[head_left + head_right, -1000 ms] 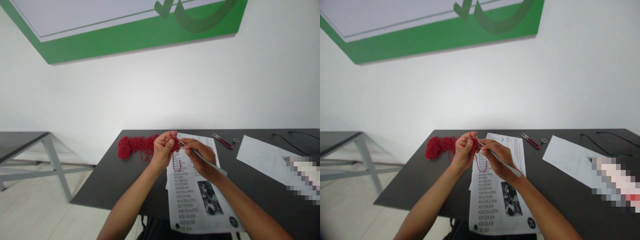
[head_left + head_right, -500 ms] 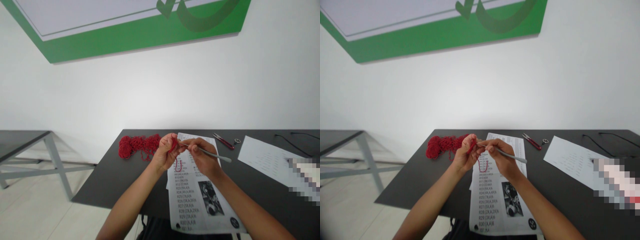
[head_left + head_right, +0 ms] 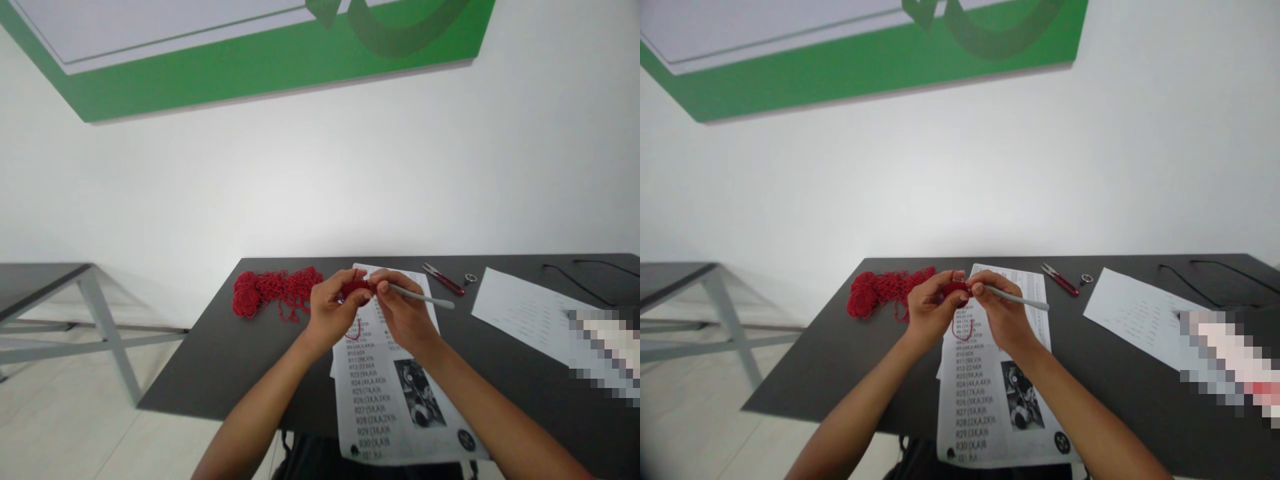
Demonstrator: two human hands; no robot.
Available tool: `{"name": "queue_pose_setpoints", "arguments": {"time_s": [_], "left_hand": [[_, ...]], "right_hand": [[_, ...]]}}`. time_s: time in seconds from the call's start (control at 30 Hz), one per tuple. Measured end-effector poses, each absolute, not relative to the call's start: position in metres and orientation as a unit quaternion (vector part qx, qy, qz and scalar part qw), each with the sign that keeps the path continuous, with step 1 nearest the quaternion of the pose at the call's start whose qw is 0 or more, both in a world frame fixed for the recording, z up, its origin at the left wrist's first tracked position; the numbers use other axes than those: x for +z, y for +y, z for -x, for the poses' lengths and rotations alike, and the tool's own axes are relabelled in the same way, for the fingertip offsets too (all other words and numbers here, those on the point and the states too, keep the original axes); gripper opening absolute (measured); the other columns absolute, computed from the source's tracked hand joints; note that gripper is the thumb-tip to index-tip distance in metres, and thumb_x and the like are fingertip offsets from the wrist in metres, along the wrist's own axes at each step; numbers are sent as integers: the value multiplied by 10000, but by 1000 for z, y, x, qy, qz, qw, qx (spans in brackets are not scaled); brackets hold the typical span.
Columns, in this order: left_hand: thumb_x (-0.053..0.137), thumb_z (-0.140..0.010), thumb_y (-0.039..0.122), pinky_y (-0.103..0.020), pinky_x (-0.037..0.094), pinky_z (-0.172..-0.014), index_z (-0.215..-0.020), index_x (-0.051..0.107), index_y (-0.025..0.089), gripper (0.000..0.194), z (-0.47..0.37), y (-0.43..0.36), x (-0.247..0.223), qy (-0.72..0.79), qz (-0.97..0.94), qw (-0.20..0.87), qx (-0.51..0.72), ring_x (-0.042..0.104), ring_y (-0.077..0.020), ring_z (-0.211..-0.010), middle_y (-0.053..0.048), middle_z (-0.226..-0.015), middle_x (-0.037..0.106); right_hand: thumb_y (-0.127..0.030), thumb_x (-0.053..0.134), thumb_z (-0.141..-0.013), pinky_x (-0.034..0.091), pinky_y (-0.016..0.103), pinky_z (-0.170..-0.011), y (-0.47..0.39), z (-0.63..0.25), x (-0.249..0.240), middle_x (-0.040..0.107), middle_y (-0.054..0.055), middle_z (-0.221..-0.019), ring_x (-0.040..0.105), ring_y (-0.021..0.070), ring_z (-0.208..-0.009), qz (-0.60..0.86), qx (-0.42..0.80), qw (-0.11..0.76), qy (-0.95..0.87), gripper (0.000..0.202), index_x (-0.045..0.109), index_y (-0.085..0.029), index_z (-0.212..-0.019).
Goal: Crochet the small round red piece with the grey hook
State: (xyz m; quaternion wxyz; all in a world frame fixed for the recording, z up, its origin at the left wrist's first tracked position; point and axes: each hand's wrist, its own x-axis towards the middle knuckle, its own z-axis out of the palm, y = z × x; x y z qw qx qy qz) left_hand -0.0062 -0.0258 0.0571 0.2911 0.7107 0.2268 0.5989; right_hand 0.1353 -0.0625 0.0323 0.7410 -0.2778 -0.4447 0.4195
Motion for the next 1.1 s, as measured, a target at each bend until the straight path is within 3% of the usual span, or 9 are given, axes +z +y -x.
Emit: {"name": "queue_pose_setpoints", "arguments": {"time_s": [0.13,0.3,0.57,0.8,1.1], "left_hand": [[841,-821,329,-258,626,-627,-1040,799,186,264,4,-28,56,232,-711,283,600,766,-181,-697,-68,-891,828],[864,-801,337,-241,637,-576,-1068,789,187,315,2,-31,55,219,-693,322,606,777,-186,-664,-58,-857,828],[881,-772,401,-241,635,-574,-1060,799,191,365,2,-29,53,247,-691,311,603,757,-167,-634,-62,-884,826],[883,-769,363,-237,619,-539,-1047,803,195,335,2,-25,51,245,-690,310,607,733,-154,-586,-52,-842,818],[862,-793,350,-268,648,-654,-1050,797,205,303,5,-25,52,261,-718,239,599,773,-179,-688,-59,-895,827]], "right_hand": [[-476,826,-837,577,305,-709,-64,-138,33,780,15,-877,704,180,-793,340,326,746,-471,223,773,-269,-900],[-517,747,-901,583,314,-740,-68,-137,38,792,24,-854,731,188,-804,360,244,758,-486,260,772,-259,-882],[-524,647,-972,595,325,-729,-70,-138,42,776,18,-859,715,167,-723,349,236,764,-488,299,717,-246,-886],[-445,605,-1014,598,326,-758,-71,-143,48,761,14,-855,753,183,-817,335,156,751,-546,248,697,-246,-899],[-331,598,-1022,607,349,-790,-72,-145,47,743,20,-915,744,195,-874,311,113,726,-603,131,688,-258,-959]]}}
